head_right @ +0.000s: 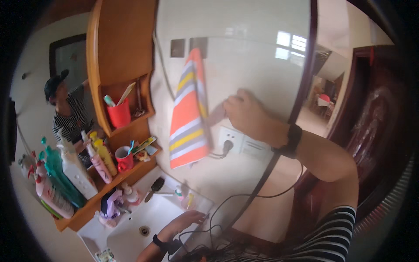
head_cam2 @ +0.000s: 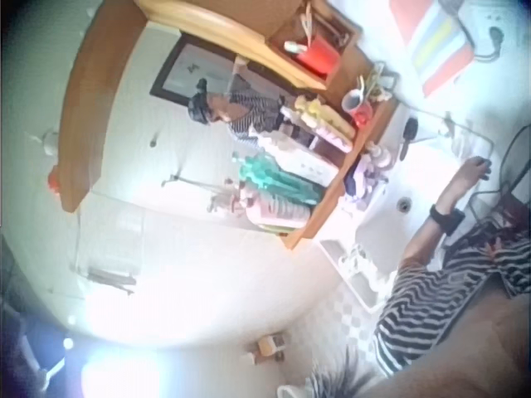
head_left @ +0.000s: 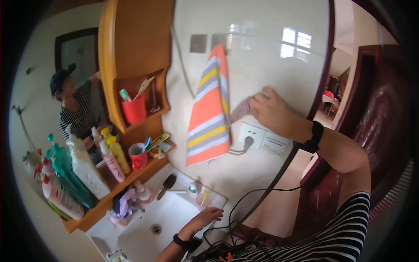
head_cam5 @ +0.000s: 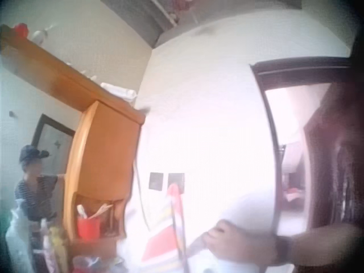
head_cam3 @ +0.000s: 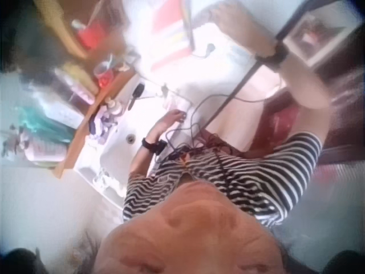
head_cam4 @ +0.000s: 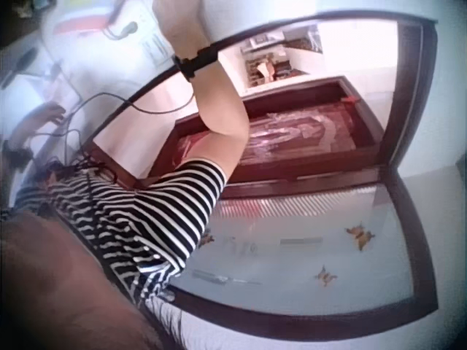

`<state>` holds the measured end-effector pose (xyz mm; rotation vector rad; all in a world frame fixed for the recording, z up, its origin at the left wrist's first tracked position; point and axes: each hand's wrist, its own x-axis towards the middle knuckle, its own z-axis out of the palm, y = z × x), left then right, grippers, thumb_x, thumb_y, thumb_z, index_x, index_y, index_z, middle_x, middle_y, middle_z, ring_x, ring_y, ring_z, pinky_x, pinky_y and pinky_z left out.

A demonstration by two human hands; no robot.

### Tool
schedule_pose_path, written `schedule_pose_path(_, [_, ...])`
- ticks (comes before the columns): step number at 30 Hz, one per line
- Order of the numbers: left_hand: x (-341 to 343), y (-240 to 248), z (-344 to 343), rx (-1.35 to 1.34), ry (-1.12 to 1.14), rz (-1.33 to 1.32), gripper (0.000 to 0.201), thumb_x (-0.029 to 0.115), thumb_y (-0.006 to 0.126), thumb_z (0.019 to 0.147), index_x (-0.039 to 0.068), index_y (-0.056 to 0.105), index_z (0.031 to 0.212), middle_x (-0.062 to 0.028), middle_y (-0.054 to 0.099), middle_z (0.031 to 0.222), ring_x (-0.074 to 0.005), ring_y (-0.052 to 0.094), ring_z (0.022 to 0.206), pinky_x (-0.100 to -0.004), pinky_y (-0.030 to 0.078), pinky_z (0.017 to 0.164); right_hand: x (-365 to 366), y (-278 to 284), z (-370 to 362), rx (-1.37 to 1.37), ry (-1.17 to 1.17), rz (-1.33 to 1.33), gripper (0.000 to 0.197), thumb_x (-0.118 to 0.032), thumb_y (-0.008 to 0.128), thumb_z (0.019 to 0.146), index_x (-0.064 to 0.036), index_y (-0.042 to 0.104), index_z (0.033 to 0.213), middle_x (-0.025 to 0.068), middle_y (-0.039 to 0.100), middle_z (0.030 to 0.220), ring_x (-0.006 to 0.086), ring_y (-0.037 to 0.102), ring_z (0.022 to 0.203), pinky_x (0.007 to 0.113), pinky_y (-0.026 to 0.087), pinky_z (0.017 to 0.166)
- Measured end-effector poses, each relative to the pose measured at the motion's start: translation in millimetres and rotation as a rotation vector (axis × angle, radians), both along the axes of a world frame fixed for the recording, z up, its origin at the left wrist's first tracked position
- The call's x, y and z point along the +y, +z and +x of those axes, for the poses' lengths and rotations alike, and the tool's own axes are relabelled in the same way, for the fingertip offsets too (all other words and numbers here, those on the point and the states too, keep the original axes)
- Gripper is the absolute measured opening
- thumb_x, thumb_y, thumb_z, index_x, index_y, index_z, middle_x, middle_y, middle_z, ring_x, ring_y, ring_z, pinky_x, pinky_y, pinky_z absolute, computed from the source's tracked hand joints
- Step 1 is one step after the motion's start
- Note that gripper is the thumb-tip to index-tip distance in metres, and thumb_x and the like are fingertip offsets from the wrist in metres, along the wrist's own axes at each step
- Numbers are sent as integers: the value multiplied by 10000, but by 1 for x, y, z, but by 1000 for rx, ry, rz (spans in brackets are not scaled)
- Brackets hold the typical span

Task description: Cleaning the bathroom sink, walls, and cabinet with a cloth.

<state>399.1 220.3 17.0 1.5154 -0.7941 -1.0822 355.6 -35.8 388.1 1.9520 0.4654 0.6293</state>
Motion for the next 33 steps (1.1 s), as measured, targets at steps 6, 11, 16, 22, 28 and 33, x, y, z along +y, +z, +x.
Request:
schedule_pose_path(6, [-21, 3, -9, 0, -68, 52, 530, 388, 526, 1002, -20, 537, 1341, -150, 633, 1235, -218, 632, 1101, -320, 472, 953, -57, 142, -59, -787, 3, 96, 334, -78, 570, 862, -141, 623, 1186, 79, 586, 1032, 264, 550, 999, 477, 393, 934])
schedule_pose_path(11, [-39, 29, -26, -30, -86, 38, 526, 382, 542, 1001, -24, 537, 1337, -161, 627, 1236, -224, 629, 1102, -320, 475, 951, -37, 199, -97, -886, -90, 665, 281, -209, 733, 812, -87, 657, 1054, 134, 625, 1220, 247, 502, 1230, 425, 330, 1078])
schedule_pose_path(16, [-60, 10, -28, 71, -132, -81, 514, 360, 544, 1004, -32, 535, 1336, -173, 625, 1237, -235, 631, 1096, -318, 474, 951, -87, 136, -97, -719, 292, 208, 318, -270, 688, 834, -96, 633, 1096, 127, 550, 1004, 335, 529, 918, 447, 441, 791])
schedule_pose_path(22, [-75, 20, -40, 48, -126, 35, 552, 384, 540, 998, -44, 521, 1347, -176, 622, 1252, -230, 634, 1098, -320, 469, 958, -89, -8, -133, -206, 283, 341, 221, -40, 615, 708, 57, 621, 906, 134, 550, 995, 313, 541, 990, 418, 469, 918])
schedule_pose_path(28, [-89, 18, -49, 29, -129, 113, 553, 410, 546, 993, -12, 516, 1350, -117, 600, 1260, -195, 590, 1135, -317, 463, 966, -78, 53, -129, -220, 685, 1507, 204, -20, 549, 830, 38, 639, 1004, 167, 610, 1014, 327, 579, 1008, 411, 480, 918])
schedule_pose_path(33, [-93, 33, -69, 61, -65, 56, 541, 390, 528, 1002, -29, 527, 1345, -164, 610, 1272, -236, 629, 1108, -316, 458, 966, -135, 183, -100, -743, 474, 829, 188, -86, 597, 827, 28, 690, 945, 233, 633, 1048, 379, 616, 949, 426, 494, 858])
